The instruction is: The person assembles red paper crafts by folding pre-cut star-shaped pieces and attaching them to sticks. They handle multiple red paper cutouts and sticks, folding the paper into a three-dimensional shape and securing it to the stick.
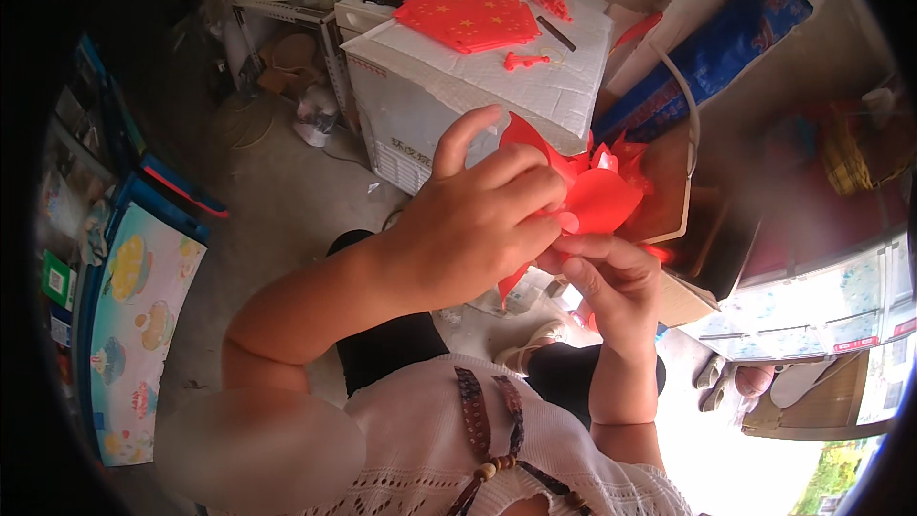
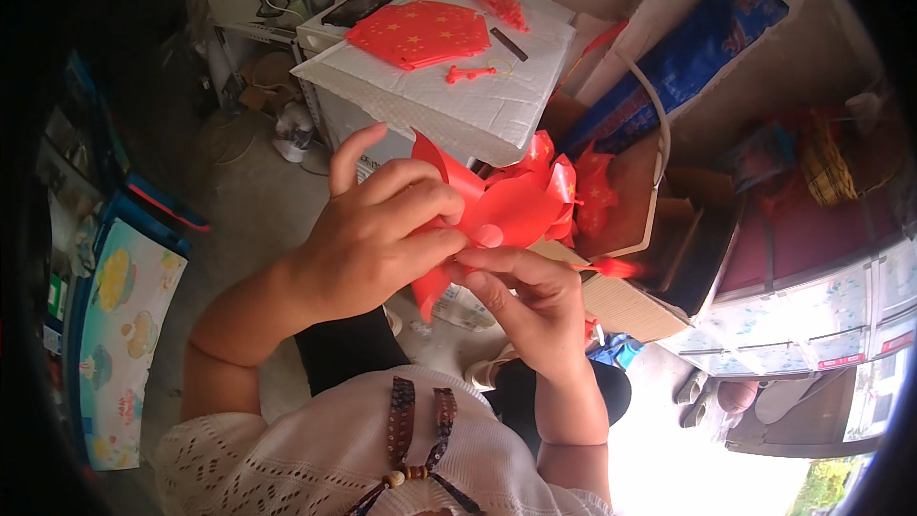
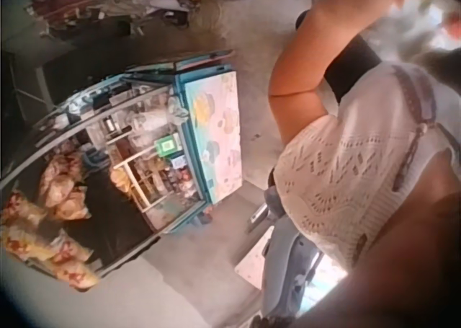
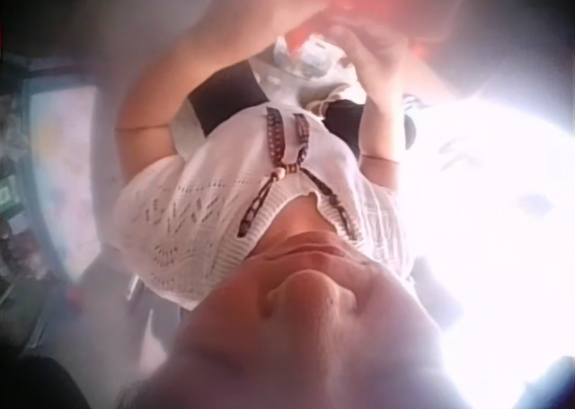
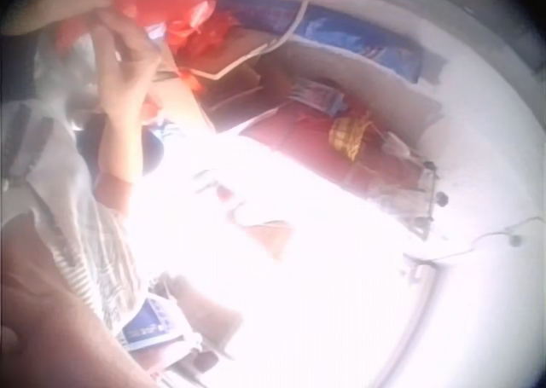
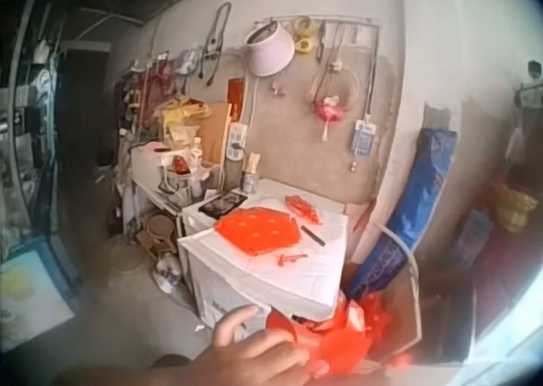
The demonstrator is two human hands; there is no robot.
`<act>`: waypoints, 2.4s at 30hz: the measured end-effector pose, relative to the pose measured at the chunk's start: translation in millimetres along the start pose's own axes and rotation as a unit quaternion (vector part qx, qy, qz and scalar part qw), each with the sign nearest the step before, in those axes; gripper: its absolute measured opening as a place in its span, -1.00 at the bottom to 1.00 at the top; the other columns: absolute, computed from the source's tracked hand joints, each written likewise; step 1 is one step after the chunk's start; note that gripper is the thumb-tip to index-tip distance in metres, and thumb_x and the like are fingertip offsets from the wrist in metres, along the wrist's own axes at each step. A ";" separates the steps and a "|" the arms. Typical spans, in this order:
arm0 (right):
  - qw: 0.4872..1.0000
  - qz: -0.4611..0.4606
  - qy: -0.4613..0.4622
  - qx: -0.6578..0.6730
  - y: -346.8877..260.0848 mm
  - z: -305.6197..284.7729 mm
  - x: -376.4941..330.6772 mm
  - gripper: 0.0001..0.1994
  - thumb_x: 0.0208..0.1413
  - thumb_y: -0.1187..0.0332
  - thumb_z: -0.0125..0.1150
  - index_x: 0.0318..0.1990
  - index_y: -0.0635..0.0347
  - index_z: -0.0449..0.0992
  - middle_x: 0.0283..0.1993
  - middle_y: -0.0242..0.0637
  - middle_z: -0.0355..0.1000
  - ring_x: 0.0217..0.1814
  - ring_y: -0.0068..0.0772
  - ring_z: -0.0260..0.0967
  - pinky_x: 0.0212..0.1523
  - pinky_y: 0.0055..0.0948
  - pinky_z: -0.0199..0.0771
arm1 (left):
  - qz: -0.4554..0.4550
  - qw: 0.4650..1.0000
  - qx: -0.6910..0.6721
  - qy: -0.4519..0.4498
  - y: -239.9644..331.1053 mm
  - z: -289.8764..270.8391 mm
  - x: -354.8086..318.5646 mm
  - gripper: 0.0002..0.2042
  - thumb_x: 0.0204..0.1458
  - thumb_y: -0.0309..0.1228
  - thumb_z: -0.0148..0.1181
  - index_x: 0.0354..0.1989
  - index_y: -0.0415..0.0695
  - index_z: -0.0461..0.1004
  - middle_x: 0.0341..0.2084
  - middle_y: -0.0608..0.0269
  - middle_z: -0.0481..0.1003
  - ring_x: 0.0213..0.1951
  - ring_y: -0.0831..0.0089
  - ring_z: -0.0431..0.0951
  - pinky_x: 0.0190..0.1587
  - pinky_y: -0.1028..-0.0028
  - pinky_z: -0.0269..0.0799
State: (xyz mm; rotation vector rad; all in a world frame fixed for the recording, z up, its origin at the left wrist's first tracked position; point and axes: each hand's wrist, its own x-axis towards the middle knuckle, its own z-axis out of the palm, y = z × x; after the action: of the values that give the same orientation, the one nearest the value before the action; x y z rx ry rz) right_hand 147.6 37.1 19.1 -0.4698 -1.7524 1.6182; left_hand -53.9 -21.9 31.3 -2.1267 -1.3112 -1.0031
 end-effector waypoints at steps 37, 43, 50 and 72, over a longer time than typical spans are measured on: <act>0.988 0.074 0.032 0.135 -10.6 -19.7 7.6 -0.95 0.21 0.55 0.22 -0.24 0.35 0.48 -0.31 -0.09 0.60 -0.25 -0.33 0.62 -0.16 -0.40 0.68 | 0.194 0.979 0.019 0.053 -7.5 17.3 22.7 -0.91 -0.18 -0.38 0.17 -0.65 0.00 0.55 -0.52 0.49 0.49 -0.19 0.47 0.45 0.41 0.19 -0.03; 0.995 0.048 0.029 0.085 -17.0 -21.5 10.4 -0.97 0.23 0.55 0.19 -0.24 0.32 0.47 -0.29 -0.08 0.60 -0.26 -0.37 0.62 -0.18 -0.42 0.68 | 0.195 0.978 0.012 0.071 -11.9 23.3 27.2 -0.91 -0.18 -0.37 0.18 -0.65 0.00 0.54 -0.53 0.50 0.50 -0.20 0.48 0.44 0.41 0.19 -0.03; 0.999 0.016 0.046 -0.018 -17.2 -15.6 12.2 -0.95 0.24 0.54 0.19 -0.26 0.34 0.48 -0.32 -0.06 0.60 -0.29 -0.36 0.61 -0.20 -0.44 0.67 | 0.197 0.978 -0.003 0.067 -17.1 30.9 25.9 -0.92 -0.20 -0.36 0.19 -0.66 0.00 0.53 -0.57 0.51 0.47 -0.22 0.48 0.44 0.40 0.19 -0.01; 0.710 -0.387 0.026 -0.587 -44.9 -35.0 38.7 -0.73 -0.16 0.64 0.39 -0.21 0.38 0.61 -0.37 -0.17 0.47 -0.43 -0.23 0.41 -0.40 -0.40 0.45 | 0.036 0.987 -0.088 -0.127 -22.1 6.2 60.9 -0.98 -0.12 -0.44 0.34 -0.51 -0.07 0.63 -0.51 0.34 0.48 -0.21 0.36 0.48 0.22 0.12 0.12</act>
State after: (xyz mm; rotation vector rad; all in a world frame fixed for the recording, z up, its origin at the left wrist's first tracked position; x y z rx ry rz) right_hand 153.6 81.5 71.3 -0.2212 -2.2961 -0.2347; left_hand -54.2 27.0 74.3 -2.4852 -1.2883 -0.8683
